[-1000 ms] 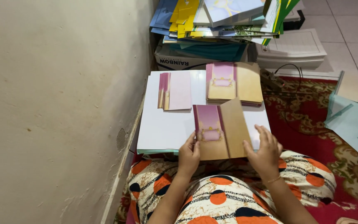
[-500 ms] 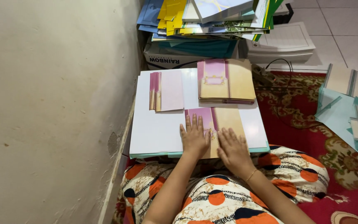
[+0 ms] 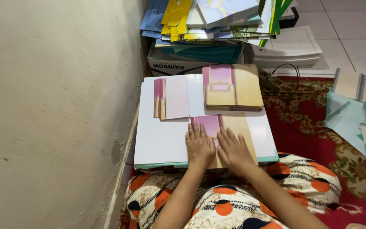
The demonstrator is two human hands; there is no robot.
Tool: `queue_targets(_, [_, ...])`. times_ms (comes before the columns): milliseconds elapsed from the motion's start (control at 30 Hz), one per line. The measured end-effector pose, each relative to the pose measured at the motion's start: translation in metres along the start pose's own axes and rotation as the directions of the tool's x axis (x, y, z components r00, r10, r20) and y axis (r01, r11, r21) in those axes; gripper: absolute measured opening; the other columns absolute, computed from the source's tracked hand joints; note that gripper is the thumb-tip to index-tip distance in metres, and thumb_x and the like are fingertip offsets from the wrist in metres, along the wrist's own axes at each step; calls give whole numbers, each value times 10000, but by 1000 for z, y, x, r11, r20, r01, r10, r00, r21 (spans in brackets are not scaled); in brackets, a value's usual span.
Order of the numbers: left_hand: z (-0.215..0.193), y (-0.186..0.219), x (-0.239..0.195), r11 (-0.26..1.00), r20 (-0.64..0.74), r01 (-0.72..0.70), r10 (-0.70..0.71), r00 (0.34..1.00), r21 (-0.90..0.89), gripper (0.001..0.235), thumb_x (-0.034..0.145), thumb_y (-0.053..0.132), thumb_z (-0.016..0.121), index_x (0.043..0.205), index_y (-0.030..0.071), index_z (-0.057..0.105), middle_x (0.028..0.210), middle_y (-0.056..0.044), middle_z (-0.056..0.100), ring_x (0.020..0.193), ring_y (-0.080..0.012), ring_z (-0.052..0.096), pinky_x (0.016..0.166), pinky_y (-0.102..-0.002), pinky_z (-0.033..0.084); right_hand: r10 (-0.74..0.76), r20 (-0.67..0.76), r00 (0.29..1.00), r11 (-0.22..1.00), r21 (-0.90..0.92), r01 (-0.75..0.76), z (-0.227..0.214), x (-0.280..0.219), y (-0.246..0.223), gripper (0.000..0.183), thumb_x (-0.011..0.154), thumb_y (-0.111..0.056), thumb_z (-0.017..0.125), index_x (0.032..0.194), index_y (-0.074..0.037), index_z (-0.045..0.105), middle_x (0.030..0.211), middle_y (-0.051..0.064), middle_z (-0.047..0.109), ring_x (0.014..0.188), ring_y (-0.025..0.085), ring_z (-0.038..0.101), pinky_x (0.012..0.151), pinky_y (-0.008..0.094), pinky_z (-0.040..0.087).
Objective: Folding and stacking printed cards on a flat surface
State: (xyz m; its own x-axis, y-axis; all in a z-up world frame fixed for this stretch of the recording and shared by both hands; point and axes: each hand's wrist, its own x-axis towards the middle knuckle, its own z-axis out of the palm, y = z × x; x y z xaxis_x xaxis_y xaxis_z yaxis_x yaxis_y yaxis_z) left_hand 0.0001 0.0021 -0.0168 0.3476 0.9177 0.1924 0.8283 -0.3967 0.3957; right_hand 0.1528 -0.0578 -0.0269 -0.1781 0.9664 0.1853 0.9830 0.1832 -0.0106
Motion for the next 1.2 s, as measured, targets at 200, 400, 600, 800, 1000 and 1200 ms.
queue_targets(200, [11,-4,3,1000,51,-4,2,999,29,755,944,379,435,1547,-48,283,1617,-335,206,1513,-502,135,1181,-598,148,32,186,982,997,63,-44,6,-17,3,632,1050,-489,297,1621,-236,203,1690,25,198,1517,247,221,1148,510,187])
queue_targets(400, [7,-3,4,999,62,-1,-1,998,33,730,960,353,418,1551,-51,277,1617,-332,208,1522,-485,134,1183,-589,153,172,131,976,974,129,-189,26,65,17,676,1034,-488,341,1617,-158,258,1683,104,246,1551,287,195,1187,591,151])
queue_targets(600, [8,-2,2,1000,42,-2,2,999,4,756,929,345,440,1545,-63,279,1614,-339,214,1526,-473,141,1178,-594,153,93,161,983,988,103,-111,-8,-9,-8,637,1039,-443,330,1619,-200,226,1689,59,214,1519,282,246,1153,555,239])
queue_targets(800, [10,-2,3,1000,53,-5,5,999,-3,753,933,347,424,1544,-63,267,1618,-337,198,1530,-468,124,1175,-601,144,54,240,969,992,102,-80,-3,-21,-1,642,1050,-495,276,1626,-230,176,1693,35,181,1527,268,199,1164,549,166])
queue_targets(1000, [2,0,2,1000,77,-14,14,997,-3,746,950,351,412,1547,-69,255,1618,-342,191,1533,-472,116,1179,-609,149,188,157,970,970,126,-208,32,76,27,677,1045,-514,292,1624,-170,225,1666,110,275,1539,302,225,1189,608,148])
queue_targets(1200, [20,-8,5,998,20,-32,31,999,49,775,926,364,467,1544,-63,277,1607,-340,233,1526,-470,158,1179,-612,170,89,97,991,992,75,-96,8,26,4,616,1047,-436,316,1599,-162,304,1657,98,317,1515,291,292,1155,551,235])
